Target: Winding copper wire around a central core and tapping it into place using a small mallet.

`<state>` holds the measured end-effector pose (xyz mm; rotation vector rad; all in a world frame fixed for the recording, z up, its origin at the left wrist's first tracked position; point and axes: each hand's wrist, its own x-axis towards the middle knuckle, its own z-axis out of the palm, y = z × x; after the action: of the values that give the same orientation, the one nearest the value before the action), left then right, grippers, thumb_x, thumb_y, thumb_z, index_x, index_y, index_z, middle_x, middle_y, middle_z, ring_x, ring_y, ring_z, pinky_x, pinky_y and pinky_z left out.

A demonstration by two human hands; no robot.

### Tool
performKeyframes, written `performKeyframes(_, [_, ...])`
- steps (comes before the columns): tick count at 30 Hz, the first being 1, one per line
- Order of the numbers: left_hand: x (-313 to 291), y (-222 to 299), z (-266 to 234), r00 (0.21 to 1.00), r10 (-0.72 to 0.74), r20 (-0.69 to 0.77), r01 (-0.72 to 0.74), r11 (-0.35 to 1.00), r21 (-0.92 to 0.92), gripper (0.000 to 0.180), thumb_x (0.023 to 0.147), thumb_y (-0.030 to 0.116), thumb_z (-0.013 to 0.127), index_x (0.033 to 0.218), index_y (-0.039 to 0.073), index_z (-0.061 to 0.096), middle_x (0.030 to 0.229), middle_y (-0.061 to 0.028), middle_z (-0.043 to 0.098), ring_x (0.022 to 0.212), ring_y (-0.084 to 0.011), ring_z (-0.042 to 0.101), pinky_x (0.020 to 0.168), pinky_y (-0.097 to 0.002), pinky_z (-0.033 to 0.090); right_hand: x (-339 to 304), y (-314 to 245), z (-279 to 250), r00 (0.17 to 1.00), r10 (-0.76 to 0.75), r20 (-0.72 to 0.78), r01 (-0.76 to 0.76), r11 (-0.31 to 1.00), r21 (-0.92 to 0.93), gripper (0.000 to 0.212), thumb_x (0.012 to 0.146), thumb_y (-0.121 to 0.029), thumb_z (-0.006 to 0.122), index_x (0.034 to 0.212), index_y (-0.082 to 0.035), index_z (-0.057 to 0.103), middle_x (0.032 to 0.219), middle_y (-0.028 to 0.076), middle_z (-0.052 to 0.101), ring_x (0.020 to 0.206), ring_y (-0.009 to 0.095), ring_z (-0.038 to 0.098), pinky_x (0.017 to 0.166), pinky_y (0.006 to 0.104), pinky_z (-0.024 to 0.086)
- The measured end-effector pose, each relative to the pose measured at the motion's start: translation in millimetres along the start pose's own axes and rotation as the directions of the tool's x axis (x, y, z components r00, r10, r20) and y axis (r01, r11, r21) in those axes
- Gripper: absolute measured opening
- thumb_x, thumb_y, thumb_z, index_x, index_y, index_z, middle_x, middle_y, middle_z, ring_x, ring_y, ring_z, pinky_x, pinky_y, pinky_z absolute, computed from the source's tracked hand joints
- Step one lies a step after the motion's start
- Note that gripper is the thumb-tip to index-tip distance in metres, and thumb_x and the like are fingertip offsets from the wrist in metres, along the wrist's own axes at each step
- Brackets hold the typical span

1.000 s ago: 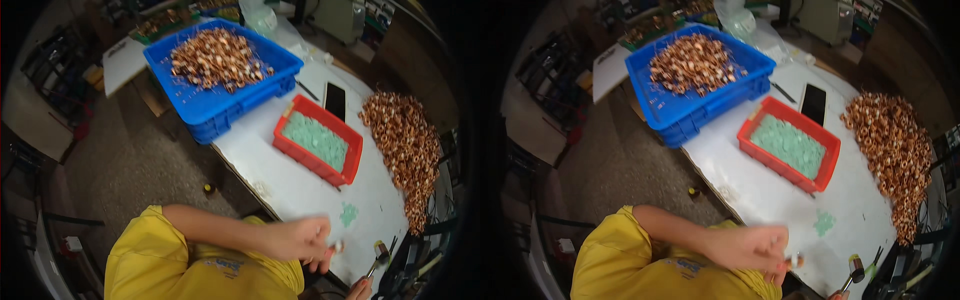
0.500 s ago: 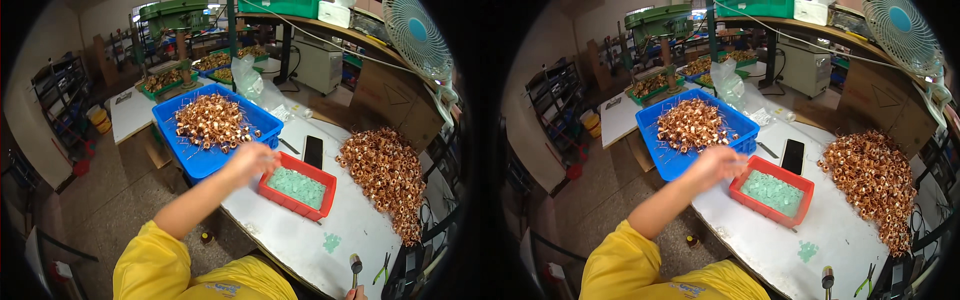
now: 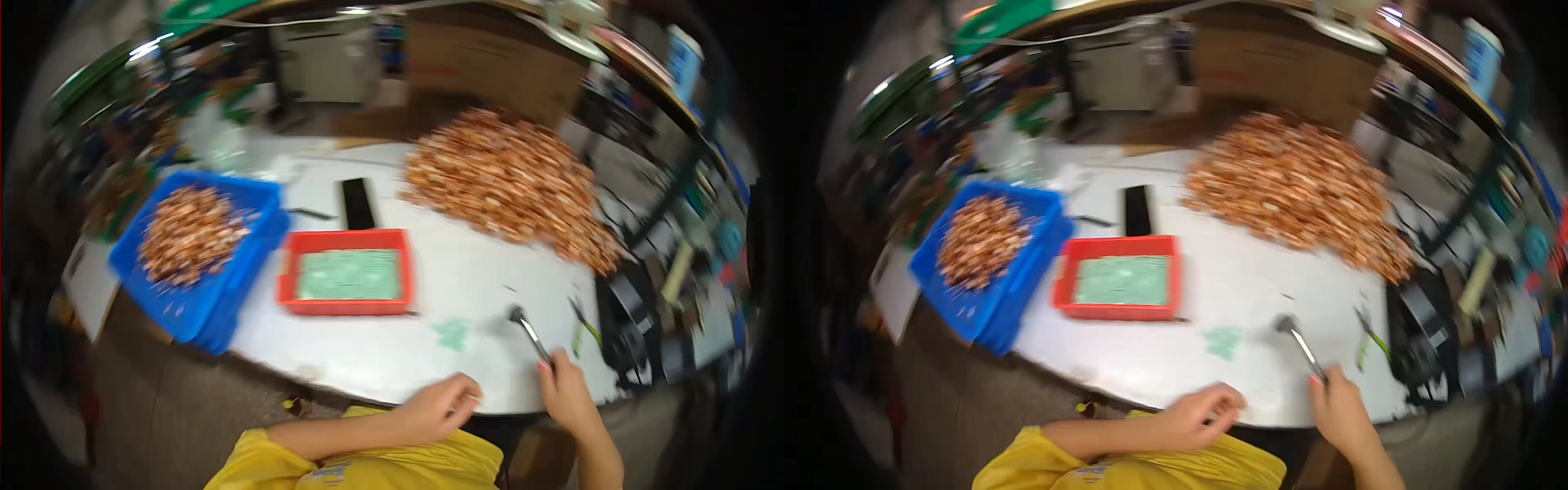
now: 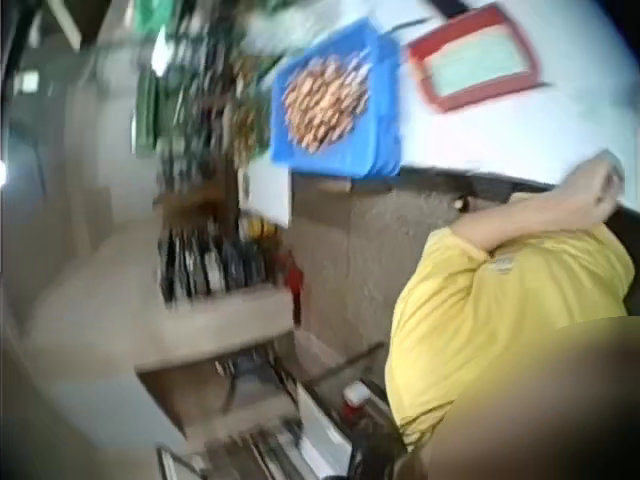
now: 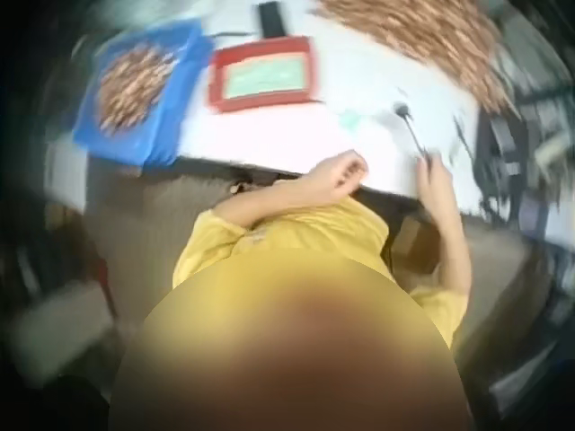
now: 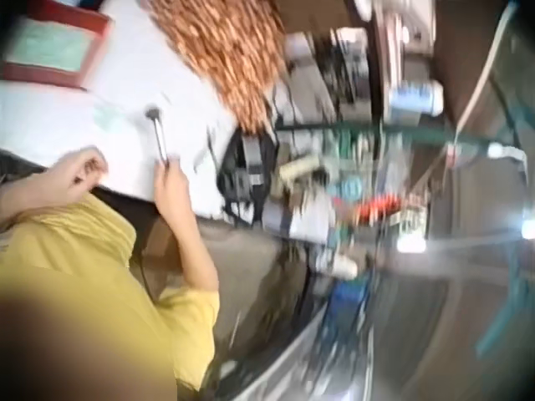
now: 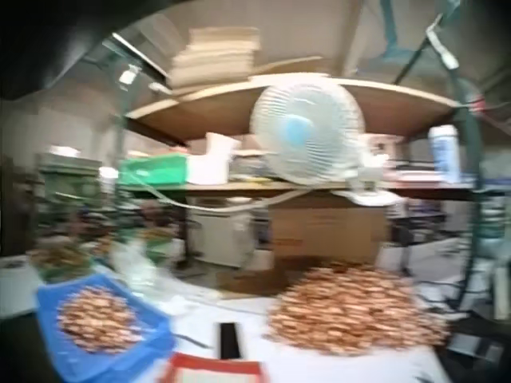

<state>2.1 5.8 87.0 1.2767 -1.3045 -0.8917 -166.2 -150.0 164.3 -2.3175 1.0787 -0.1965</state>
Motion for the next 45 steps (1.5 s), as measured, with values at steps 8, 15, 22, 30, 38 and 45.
performKeyframes(8, [14, -14, -1, 0.995, 0.087, -0.055, -0.086, 0.996, 0.016, 0.014, 0.082, -0.004, 0.053, 0.095, -0.001, 0.048, 0.096, -0.0126, 0.058, 0.072, -0.0166, 0.055, 0.067, -0.0250, 0.047, 15, 32, 40, 0.971, 0.019, -0.237, -0.109, 0.920, -0.377, 0.025, 0.086, -0.018, 0.053, 0.104, -0.001, 0.048, 0.086, 0.016, 0.051, 0.073, 0.031, 0.054, 0.065, 0.0401, 0.044])
performKeyframes(15, [4, -18, 5, 0.982, 0.105, -0.160, -0.107, 0.994, -0.005, 0.015, 0.080, -0.005, 0.053, 0.094, -0.002, 0.049, 0.095, -0.0124, 0.059, 0.070, -0.0159, 0.052, 0.065, -0.0236, 0.044, 59, 25, 9, 0.898, -0.285, -0.335, -0.018, 0.737, -0.676, 0.029, 0.084, -0.031, 0.056, 0.092, -0.004, 0.056, 0.083, 0.014, 0.056, 0.074, 0.028, 0.054, 0.066, 0.0389, 0.043])
performKeyframes(22, [8, -16, 5, 0.987, 0.107, -0.124, -0.108, 0.994, -0.001, 0.014, 0.080, -0.006, 0.053, 0.093, -0.001, 0.049, 0.094, -0.0129, 0.058, 0.070, -0.0162, 0.054, 0.065, -0.0239, 0.045, 170, 22, -74, 0.895, -0.141, -0.424, 0.071, 0.982, -0.176, 0.017, 0.082, -0.016, 0.054, 0.083, 0.000, 0.060, 0.077, 0.012, 0.065, 0.062, 0.026, 0.058, 0.060, 0.0349, 0.048])
performKeyframes(30, [8, -14, 4, 0.986, 0.099, -0.137, -0.099, 0.995, 0.009, 0.013, 0.080, -0.006, 0.052, 0.092, -0.002, 0.048, 0.093, -0.0130, 0.058, 0.071, -0.0175, 0.056, 0.065, -0.0239, 0.046, 260, 9, -63, 0.832, 0.025, -0.554, -0.244, 0.914, -0.325, 0.025, 0.080, -0.014, 0.056, 0.101, 0.000, 0.058, 0.097, 0.018, 0.059, 0.089, 0.033, 0.059, 0.075, 0.0404, 0.050])
performKeyframes(38, [9, -17, 6, 0.988, 0.096, -0.119, -0.097, 0.995, -0.007, 0.010, 0.081, -0.005, 0.051, 0.090, -0.002, 0.047, 0.090, -0.0132, 0.059, 0.069, -0.0176, 0.057, 0.066, -0.0248, 0.047, 275, 5, -64, 0.900, 0.135, -0.414, -0.295, 0.888, -0.352, 0.038, 0.077, -0.009, 0.056, 0.113, 0.005, 0.052, 0.110, 0.030, 0.051, 0.087, 0.034, 0.059, 0.075, 0.0412, 0.050])
performKeyframes(45, [12, -20, 1, 0.995, -0.016, -0.102, 0.009, 0.998, -0.066, 0.007, 0.085, -0.004, 0.049, 0.089, -0.002, 0.044, 0.089, -0.0143, 0.058, 0.070, -0.0175, 0.056, 0.069, -0.0264, 0.048, 269, 6, -72, 0.827, 0.086, -0.556, -0.349, 0.854, -0.386, 0.027, 0.076, -0.008, 0.058, 0.101, 0.002, 0.056, 0.095, 0.022, 0.058, 0.075, 0.034, 0.062, 0.065, 0.0412, 0.052])
